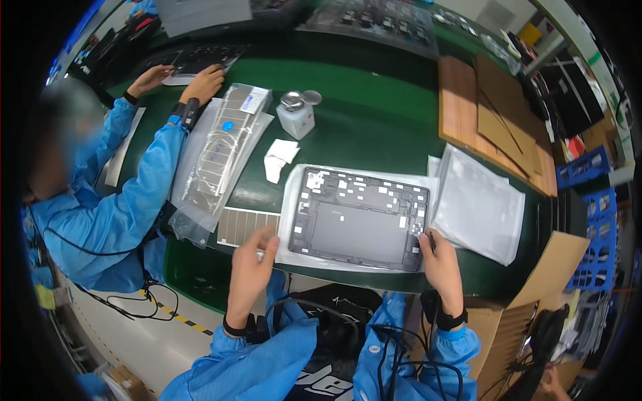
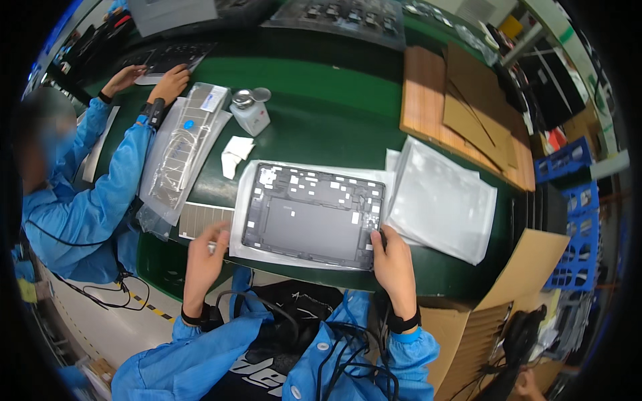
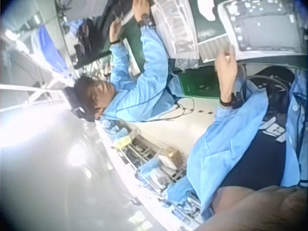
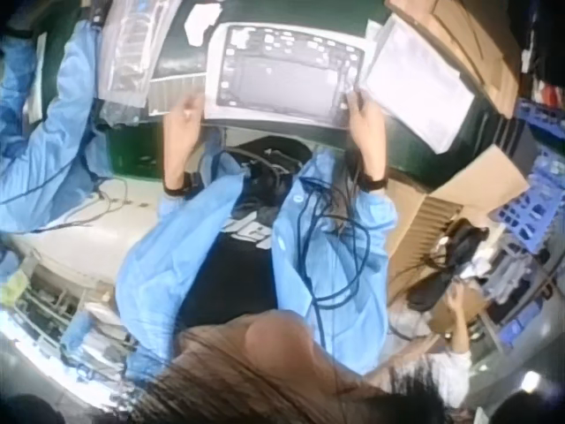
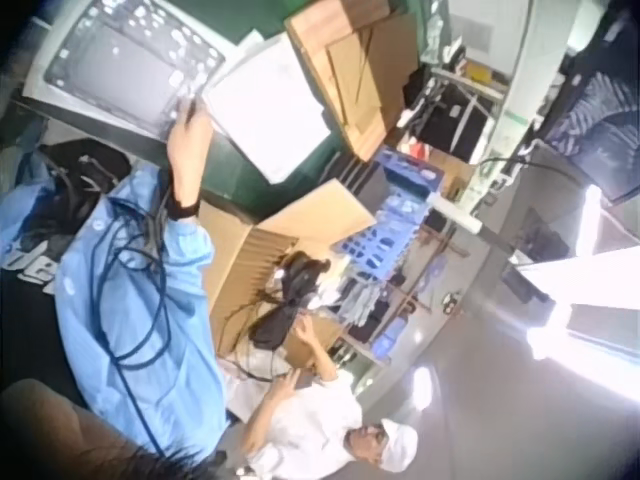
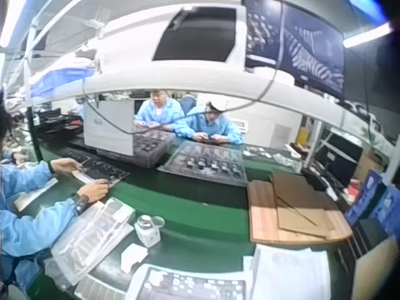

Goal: The recorder is assembling tablet components on a factory assembly line and packing them into boxes.

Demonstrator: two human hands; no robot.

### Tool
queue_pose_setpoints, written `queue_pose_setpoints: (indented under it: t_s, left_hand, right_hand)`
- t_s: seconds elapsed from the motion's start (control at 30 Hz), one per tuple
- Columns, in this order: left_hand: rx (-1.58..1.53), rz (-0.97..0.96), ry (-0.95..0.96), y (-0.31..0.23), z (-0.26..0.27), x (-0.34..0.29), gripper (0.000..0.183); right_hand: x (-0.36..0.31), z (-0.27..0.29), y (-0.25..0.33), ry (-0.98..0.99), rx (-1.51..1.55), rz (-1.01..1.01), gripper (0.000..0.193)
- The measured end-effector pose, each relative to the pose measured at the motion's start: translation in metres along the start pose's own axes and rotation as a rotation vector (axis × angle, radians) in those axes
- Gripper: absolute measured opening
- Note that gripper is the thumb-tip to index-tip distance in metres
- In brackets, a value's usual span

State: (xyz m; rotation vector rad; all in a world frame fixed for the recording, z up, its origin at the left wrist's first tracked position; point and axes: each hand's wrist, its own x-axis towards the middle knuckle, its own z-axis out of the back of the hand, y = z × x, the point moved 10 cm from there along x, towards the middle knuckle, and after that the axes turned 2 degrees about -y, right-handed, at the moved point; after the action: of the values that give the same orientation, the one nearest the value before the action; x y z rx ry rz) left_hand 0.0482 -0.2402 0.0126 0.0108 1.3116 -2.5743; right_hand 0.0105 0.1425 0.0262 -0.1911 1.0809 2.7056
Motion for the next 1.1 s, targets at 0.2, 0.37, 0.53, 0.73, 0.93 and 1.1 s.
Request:
queue_pose_setpoints:
  t_s: [0.2,0.37,0.53,0.73,0.93,1.1]
  left_hand:
    - [-0.679,-0.052,0.278,-0.039,-0.023,-0.020,0.091]
    - [-0.967,0.028,0.686,-0.103,-0.081,-0.040,0.124]
    - [-1.134,0.109,0.654,-0.093,-0.097,-0.040,0.120]
    - [-0.902,-0.212,0.384,-0.089,-0.069,-0.015,0.088]
    - [0.365,-0.644,0.127,-0.097,-0.072,0.001,0.061]
    - [0.472,-0.689,0.268,-0.073,-0.094,-0.009,0.054]
  right_hand:
    - [-0.058,0.054,0.125,-0.248,-0.015,0.390,0.032]
    - [-0.081,-0.032,0.171,0.085,0.294,0.560,0.037]
    - [-0.085,-0.054,0.149,-0.175,0.310,0.640,0.030]
    - [-0.066,-0.041,0.134,-0.250,0.487,0.498,0.022]
    - [0.002,-0.020,0.156,-0.108,-0.400,0.502,0.042]
    - [0.041,-0.059,0.152,0.009,-0.330,0.431,0.037]
